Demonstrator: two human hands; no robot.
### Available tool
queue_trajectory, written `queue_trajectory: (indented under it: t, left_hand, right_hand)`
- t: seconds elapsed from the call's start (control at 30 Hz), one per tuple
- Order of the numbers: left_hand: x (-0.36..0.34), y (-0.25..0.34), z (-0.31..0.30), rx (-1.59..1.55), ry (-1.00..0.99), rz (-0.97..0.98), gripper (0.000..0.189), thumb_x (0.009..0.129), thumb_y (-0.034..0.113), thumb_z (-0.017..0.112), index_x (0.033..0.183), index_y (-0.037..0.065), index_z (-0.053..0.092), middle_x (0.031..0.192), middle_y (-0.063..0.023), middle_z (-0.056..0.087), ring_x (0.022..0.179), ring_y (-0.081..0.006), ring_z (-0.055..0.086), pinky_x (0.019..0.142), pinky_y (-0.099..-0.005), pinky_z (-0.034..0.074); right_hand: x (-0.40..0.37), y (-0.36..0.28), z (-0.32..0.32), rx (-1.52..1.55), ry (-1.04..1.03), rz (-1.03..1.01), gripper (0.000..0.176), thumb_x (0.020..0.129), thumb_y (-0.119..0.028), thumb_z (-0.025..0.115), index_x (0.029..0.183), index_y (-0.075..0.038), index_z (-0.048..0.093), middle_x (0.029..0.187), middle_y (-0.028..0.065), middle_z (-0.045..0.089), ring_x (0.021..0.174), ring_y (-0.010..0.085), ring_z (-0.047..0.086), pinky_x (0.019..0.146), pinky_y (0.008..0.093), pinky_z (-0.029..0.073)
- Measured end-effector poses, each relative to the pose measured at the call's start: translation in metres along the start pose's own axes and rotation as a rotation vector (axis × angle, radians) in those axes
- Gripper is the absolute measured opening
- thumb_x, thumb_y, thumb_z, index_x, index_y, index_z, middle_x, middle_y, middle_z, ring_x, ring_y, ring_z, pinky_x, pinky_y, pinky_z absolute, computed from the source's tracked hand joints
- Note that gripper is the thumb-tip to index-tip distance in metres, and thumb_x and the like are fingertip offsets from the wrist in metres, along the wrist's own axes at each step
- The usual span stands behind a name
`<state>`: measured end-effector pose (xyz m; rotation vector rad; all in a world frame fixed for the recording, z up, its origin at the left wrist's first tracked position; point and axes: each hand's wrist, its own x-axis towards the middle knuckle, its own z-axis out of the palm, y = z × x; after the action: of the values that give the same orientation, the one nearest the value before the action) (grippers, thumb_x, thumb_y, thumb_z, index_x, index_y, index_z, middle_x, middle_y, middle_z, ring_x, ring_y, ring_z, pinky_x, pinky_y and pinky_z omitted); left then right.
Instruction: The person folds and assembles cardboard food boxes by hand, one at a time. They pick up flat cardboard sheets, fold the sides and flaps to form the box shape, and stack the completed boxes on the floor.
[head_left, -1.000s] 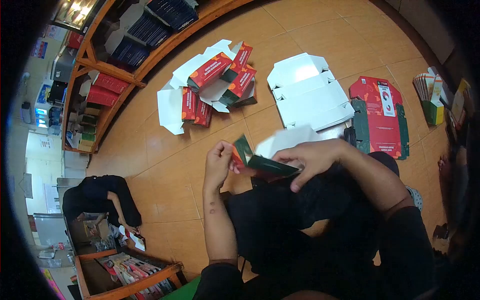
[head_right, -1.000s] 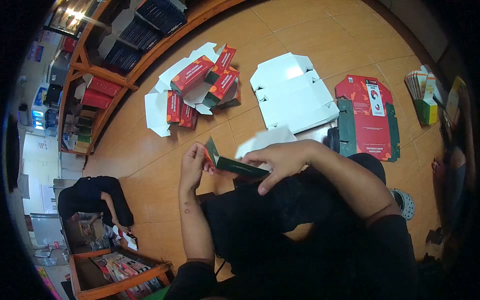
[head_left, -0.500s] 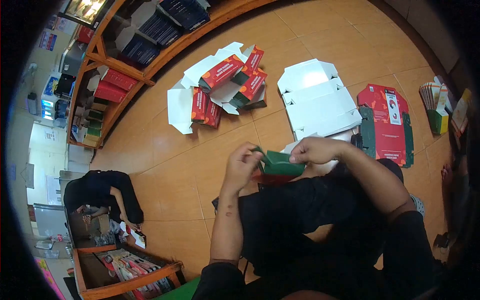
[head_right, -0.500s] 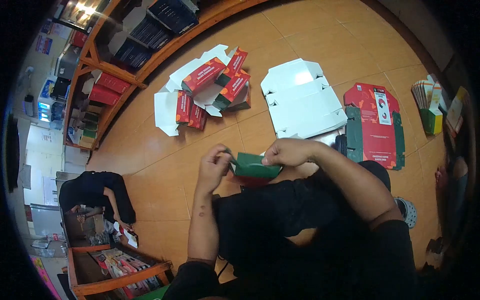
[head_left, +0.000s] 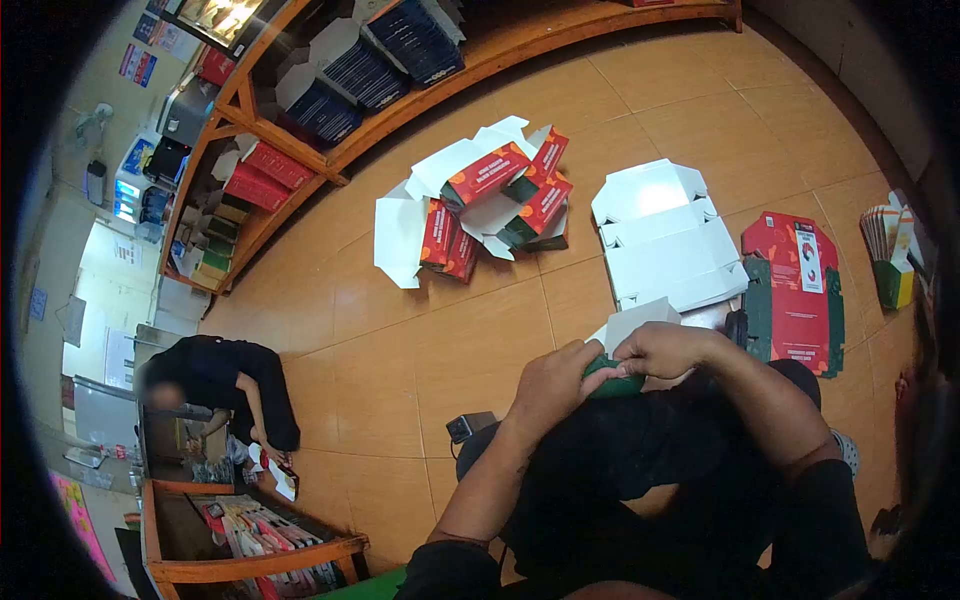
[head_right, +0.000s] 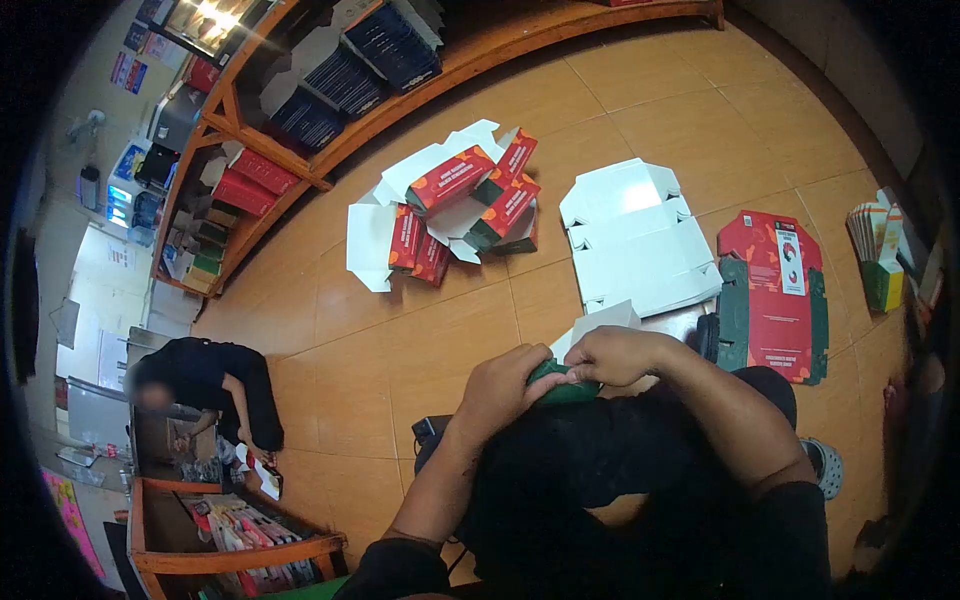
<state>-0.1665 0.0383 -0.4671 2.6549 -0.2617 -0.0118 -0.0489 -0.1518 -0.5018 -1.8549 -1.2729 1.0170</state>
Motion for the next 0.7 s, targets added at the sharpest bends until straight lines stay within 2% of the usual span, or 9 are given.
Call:
queue_trajectory:
  t: [0.2, 0.33, 0.4, 0.43, 0.5, 0.53, 0.63, 0.67, 0.7]
  left_hand:
    - [0.003, 0.002, 0.002, -0.065, -0.035, -0.128, 0.030, 0.093, 0.036, 0.059, 0.108, 0.010, 0.057, 0.094, -0.0133, 0.066, 0.086, -0.0347, 0.065, 0.072, -0.0425, 0.051]
    - [0.002, -0.003, 0.019, 0.071, -0.105, -0.043, 0.028, 0.097, 0.033, 0.054, 0.112, 0.010, 0.055, 0.098, -0.0142, 0.066, 0.088, -0.0362, 0.065, 0.073, -0.0426, 0.051]
    - [0.004, -0.011, 0.016, -0.137, -0.070, -0.092, 0.027, 0.096, 0.033, 0.057, 0.107, 0.009, 0.059, 0.086, -0.0136, 0.067, 0.078, -0.0309, 0.067, 0.068, -0.0389, 0.051]
    - [0.004, -0.014, 0.009, -0.142, -0.067, -0.084, 0.027, 0.096, 0.033, 0.057, 0.107, 0.009, 0.059, 0.086, -0.0136, 0.067, 0.078, -0.0309, 0.067, 0.068, -0.0389, 0.051]
    - [0.004, -0.021, -0.012, -0.419, -0.166, -0.272, 0.029, 0.095, 0.033, 0.060, 0.103, 0.006, 0.063, 0.072, -0.0108, 0.065, 0.065, -0.0219, 0.065, 0.061, -0.0345, 0.050]
    - [0.002, -0.027, -0.007, -0.500, -0.141, -0.264, 0.032, 0.094, 0.034, 0.063, 0.098, 0.003, 0.066, 0.063, -0.0075, 0.061, 0.058, -0.0146, 0.061, 0.056, -0.0313, 0.048]
    - [0.002, -0.020, -0.010, -0.470, -0.215, -0.333, 0.031, 0.094, 0.034, 0.062, 0.099, 0.003, 0.065, 0.068, -0.0108, 0.063, 0.062, -0.0192, 0.062, 0.059, -0.0346, 0.048]
    - [0.001, -0.021, -0.004, -0.407, -0.174, -0.240, 0.031, 0.095, 0.034, 0.061, 0.098, 0.003, 0.064, 0.072, -0.0140, 0.063, 0.068, -0.0237, 0.064, 0.064, -0.0368, 0.048]
    - [0.001, -0.020, -0.001, -0.405, -0.169, -0.227, 0.031, 0.095, 0.034, 0.061, 0.098, 0.003, 0.064, 0.072, -0.0140, 0.063, 0.068, -0.0237, 0.064, 0.064, -0.0368, 0.048]
  right_hand:
    - [-0.001, 0.000, -0.006, -0.034, 0.053, -0.043, 0.024, 0.093, -0.029, 0.059, 0.093, -0.005, 0.066, 0.079, 0.0179, 0.064, 0.081, 0.0349, 0.064, 0.075, 0.0440, 0.046]
    - [-0.004, -0.004, -0.011, -0.120, 0.027, 0.036, 0.023, 0.093, -0.027, 0.059, 0.093, -0.005, 0.066, 0.080, 0.0181, 0.064, 0.082, 0.0356, 0.064, 0.075, 0.0438, 0.047]
    - [-0.006, -0.003, -0.015, -0.062, -0.013, 0.011, 0.024, 0.093, -0.027, 0.059, 0.094, -0.005, 0.065, 0.081, 0.0187, 0.064, 0.081, 0.0373, 0.063, 0.074, 0.0441, 0.047]
    - [-0.008, -0.002, -0.017, -0.068, -0.010, 0.018, 0.024, 0.093, -0.027, 0.059, 0.094, -0.005, 0.065, 0.081, 0.0187, 0.064, 0.081, 0.0373, 0.063, 0.074, 0.0441, 0.047]
    - [-0.011, 0.000, -0.020, -0.003, 0.075, -0.074, 0.025, 0.093, -0.028, 0.059, 0.093, -0.004, 0.065, 0.080, 0.0187, 0.064, 0.080, 0.0376, 0.063, 0.074, 0.0444, 0.046]
    - [-0.011, -0.002, -0.022, -0.013, 0.082, -0.073, 0.025, 0.093, -0.028, 0.059, 0.093, -0.004, 0.065, 0.080, 0.0187, 0.064, 0.080, 0.0376, 0.063, 0.074, 0.0444, 0.046]
    - [-0.008, -0.006, -0.019, -0.116, 0.071, -0.118, 0.025, 0.094, -0.028, 0.058, 0.092, -0.004, 0.064, 0.078, 0.0186, 0.063, 0.078, 0.0368, 0.063, 0.073, 0.0441, 0.046]
    - [-0.007, -0.003, -0.014, -0.106, 0.033, -0.115, 0.025, 0.094, -0.028, 0.058, 0.091, -0.004, 0.064, 0.078, 0.0186, 0.063, 0.078, 0.0365, 0.063, 0.073, 0.0442, 0.046]
    - [-0.006, -0.004, -0.014, -0.098, -0.005, -0.110, 0.026, 0.094, -0.028, 0.058, 0.091, -0.004, 0.064, 0.078, 0.0187, 0.063, 0.078, 0.0363, 0.063, 0.073, 0.0443, 0.046]
